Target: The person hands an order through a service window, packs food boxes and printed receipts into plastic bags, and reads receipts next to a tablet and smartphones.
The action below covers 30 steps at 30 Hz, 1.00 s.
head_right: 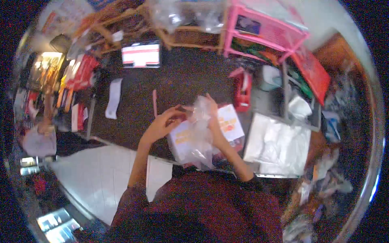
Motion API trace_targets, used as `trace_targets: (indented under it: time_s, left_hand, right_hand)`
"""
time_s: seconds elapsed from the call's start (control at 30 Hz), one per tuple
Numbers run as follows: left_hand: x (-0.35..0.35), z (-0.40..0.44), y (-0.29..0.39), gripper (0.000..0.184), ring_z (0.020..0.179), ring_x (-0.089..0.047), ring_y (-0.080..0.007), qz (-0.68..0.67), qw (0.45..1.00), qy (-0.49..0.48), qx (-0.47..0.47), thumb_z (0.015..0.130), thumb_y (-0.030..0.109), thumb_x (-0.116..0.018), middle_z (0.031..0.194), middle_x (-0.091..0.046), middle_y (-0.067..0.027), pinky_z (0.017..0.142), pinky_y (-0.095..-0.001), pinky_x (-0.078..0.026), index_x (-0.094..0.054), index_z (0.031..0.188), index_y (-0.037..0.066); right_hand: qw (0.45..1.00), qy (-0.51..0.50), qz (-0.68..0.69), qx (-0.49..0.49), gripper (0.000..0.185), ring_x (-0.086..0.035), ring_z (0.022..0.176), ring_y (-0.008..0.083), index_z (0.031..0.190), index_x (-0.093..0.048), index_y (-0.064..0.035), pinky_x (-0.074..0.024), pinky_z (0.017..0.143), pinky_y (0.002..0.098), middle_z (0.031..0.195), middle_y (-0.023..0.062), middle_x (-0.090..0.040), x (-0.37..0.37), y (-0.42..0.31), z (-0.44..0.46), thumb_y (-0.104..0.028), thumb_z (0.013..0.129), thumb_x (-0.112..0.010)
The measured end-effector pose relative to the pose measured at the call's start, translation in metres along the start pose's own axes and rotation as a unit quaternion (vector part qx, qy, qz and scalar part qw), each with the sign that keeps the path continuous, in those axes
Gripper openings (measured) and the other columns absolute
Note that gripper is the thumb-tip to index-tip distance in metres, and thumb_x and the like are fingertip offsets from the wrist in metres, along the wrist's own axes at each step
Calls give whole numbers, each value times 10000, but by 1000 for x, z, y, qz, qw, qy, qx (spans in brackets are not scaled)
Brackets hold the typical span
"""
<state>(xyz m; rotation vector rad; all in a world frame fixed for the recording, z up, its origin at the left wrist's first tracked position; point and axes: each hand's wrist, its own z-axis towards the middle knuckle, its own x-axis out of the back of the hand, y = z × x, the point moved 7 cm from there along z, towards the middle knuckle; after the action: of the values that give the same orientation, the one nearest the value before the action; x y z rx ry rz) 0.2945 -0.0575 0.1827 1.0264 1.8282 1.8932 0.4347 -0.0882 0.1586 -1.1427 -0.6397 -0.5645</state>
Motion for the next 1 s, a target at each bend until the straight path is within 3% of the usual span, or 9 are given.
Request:
trace_targets:
  time_s: [0.2, 0.23, 0.3, 0.37, 0.4, 0.47, 0.6, 0.83, 1.0]
  left_hand:
    - [-27, 40, 21, 766, 1081, -501, -227, -5, 994, -11, 105, 639, 97, -692, 1219, -481, -102, 939, -332, -371, -306, 1301, 110]
    - [-27, 39, 32, 715, 974, -538, -244, 0, 996, 25, 89, 633, 82, -678, 1073, -535, -103, 857, -340, -411, -353, 1269, 120]
    - [-29, 30, 30, 666, 867, -576, -261, 1, 996, 58, 74, 628, 68, -664, 926, -588, -103, 775, -348, -451, -399, 1236, 130]
    - [-36, 21, 18, 465, 919, -535, -300, 177, 984, 14, -29, 632, 64, -636, 955, -564, -116, 820, -371, -427, -535, 1085, 100]
    - [-37, 21, 13, 465, 919, -535, -300, 177, 984, 13, -26, 632, 64, -636, 955, -564, -116, 820, -371, -427, -535, 1085, 100]
    - [-47, 17, 15, 337, 1009, -487, -320, 207, 974, -14, -92, 627, 56, -612, 1033, -536, -133, 864, -386, -399, -590, 963, 71]
    - [-42, 3, 13, 362, 1020, -479, -330, 233, 966, 48, -103, 616, 55, -603, 1036, -535, -136, 880, -398, -391, -580, 977, 54]
    - [-45, -5, -21, 377, 1080, -457, -326, 140, 990, 21, -21, 670, 89, -594, 1111, -512, -155, 923, -384, -373, -563, 1044, 63]
    - [-28, -9, 6, 400, 1117, -445, -310, 82, 995, -39, 35, 695, 125, -601, 1175, -486, -158, 941, -368, -363, -544, 1086, 60]
  right_hand:
    - [989, -134, -21, 56, 452, -8, 1315, 363, 1142, -463, -21, -134, 1020, 534, 1416, 183, -82, 51, -29, 22, -167, 732, -587]
    - [972, -192, -120, 63, 384, -63, 1302, 387, 1059, -533, -16, -140, 1017, 543, 1413, 165, -116, 66, -23, 26, -179, 724, -626]
    - [985, -139, -58, 86, 707, -217, 1267, 348, 1258, -424, -157, -219, 1009, 483, 1364, 138, -264, 106, 18, 36, -142, 600, -681]
    - [993, -41, -67, -92, 380, -548, 953, 254, 1028, -583, -26, -421, 829, 343, 1041, 140, -572, 171, 87, 62, -79, 658, -652]
    - [973, 40, -44, -225, 280, -593, 821, 244, 943, -609, -9, -450, 753, 325, 880, 143, -613, 187, 158, 61, -54, 667, -630]
    - [932, 129, -305, -147, 213, -578, 726, 305, 835, -603, 1, -457, 681, 380, 778, 149, -597, 208, 235, 59, -59, 640, -664]
    - [885, 26, -443, -142, 168, -565, 596, 355, 662, -566, -39, -436, 526, 450, 625, 179, -566, 189, 322, 55, -167, 755, -511]
    - [906, -25, -356, -226, 293, -541, 846, 253, 955, -540, -104, -412, 750, 388, 896, 51, -582, 195, 352, 46, -227, 706, -634]
    - [893, 20, -412, -180, 209, -518, 875, 269, 933, -559, -107, -422, 748, 457, 954, 69, -552, 223, 335, 55, -221, 758, -568]
